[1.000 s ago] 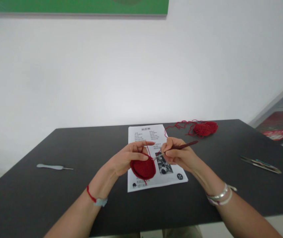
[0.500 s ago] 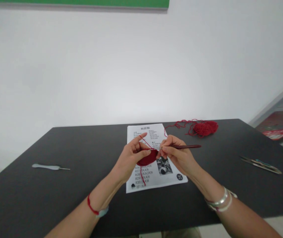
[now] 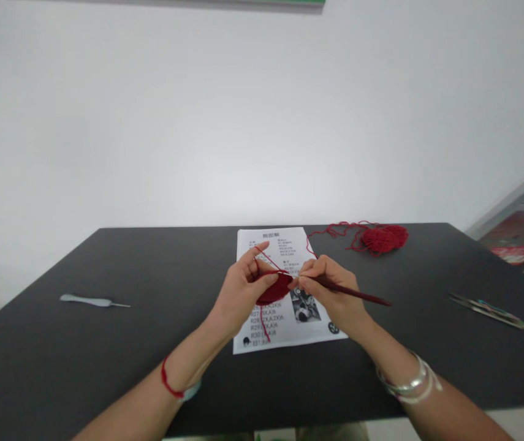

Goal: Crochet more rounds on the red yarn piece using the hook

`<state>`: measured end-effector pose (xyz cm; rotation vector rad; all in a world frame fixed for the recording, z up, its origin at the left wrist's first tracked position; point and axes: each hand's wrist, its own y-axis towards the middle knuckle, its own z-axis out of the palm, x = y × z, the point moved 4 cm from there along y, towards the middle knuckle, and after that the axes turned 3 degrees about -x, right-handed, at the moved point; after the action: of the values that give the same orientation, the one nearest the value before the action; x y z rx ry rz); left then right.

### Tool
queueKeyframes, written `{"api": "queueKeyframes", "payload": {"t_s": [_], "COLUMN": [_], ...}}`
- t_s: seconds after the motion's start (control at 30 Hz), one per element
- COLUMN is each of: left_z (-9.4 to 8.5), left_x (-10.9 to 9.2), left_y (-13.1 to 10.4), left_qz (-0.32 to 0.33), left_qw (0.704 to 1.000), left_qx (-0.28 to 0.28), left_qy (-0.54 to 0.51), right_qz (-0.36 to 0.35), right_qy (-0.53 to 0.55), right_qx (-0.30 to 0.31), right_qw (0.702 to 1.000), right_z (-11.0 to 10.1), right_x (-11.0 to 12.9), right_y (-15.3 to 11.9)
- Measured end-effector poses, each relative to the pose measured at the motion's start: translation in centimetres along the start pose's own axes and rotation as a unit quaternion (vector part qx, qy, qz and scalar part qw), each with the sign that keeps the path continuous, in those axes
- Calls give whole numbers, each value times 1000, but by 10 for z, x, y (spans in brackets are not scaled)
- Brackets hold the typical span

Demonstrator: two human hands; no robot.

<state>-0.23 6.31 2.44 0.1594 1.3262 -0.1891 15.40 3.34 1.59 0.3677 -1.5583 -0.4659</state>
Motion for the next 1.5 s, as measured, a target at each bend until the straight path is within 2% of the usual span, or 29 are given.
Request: {"api": "queueKeyframes", "payload": {"t_s": [0.13, 0.37, 0.5, 0.6, 0.7, 0.77, 0.83, 0.9, 0.97, 1.03, 1.1, 1.17, 1.23, 1.3, 1.33, 1.4, 1.5], "left_z": [0, 4, 8, 9, 10, 11, 11, 10, 7, 3, 1, 0, 1, 1, 1, 0, 0], "left_x": [1, 2, 6, 13, 16, 14, 10, 6, 2, 0, -1, -2, -4, -5, -6, -7, -8], "left_y": [-1, -9, -8, -5, -5, -6, -7, -8, -7, -6, -5, -4, -4, -4, -4, -4, -4], "left_qz": [33, 77, 15, -73, -100, -66, -14, 37, 79, 105, 118, 128, 135, 140, 141, 142, 146], "left_qw": [999, 991, 1000, 994, 988, 993, 998, 999, 995, 991, 988, 985, 981, 979, 977, 974, 971], "left_qx": [-20, -50, -20, 19, 16, 0, -17, -32, -39, -38, -34, -28, -16, 0, 8, 20, 27], "left_qy": [19, 94, 19, -79, -116, -97, -55, -3, 45, 75, 94, 115, 136, 151, 159, 175, 189], "right_qz": [-68, -231, -323, -405, -438, -408, -335, -220, -89, 20, 81, 61, -39, -151, -185, -183, -81], "right_qy": [-86, -183, -227, -287, -361, -373, -317, -202, -49, 101, 175, 133, 14, -94, -122, -131, -61], "right_qx": [-4, 7, 57, 95, 70, 25, -12, -40, -57, -53, -41, -34, -11, 32, 51, 62, 28], "right_qw": [994, 956, 917, 863, 820, 833, 887, 953, 993, 993, 980, 989, 999, 984, 974, 972, 994], "right_z": [4, 14, 16, 18, 24, 27, 26, 22, 17, 15, 13, 9, 6, 7, 7, 5, -3], "right_x": [7, 12, 14, 14, 12, 12, 11, 8, 2, -3, -5, -2, 6, 15, 18, 18, 11], "right_y": [-4, -12, -9, -10, -15, -18, -18, -14, -8, -3, 1, 2, 0, -5, -8, -9, -4]}}
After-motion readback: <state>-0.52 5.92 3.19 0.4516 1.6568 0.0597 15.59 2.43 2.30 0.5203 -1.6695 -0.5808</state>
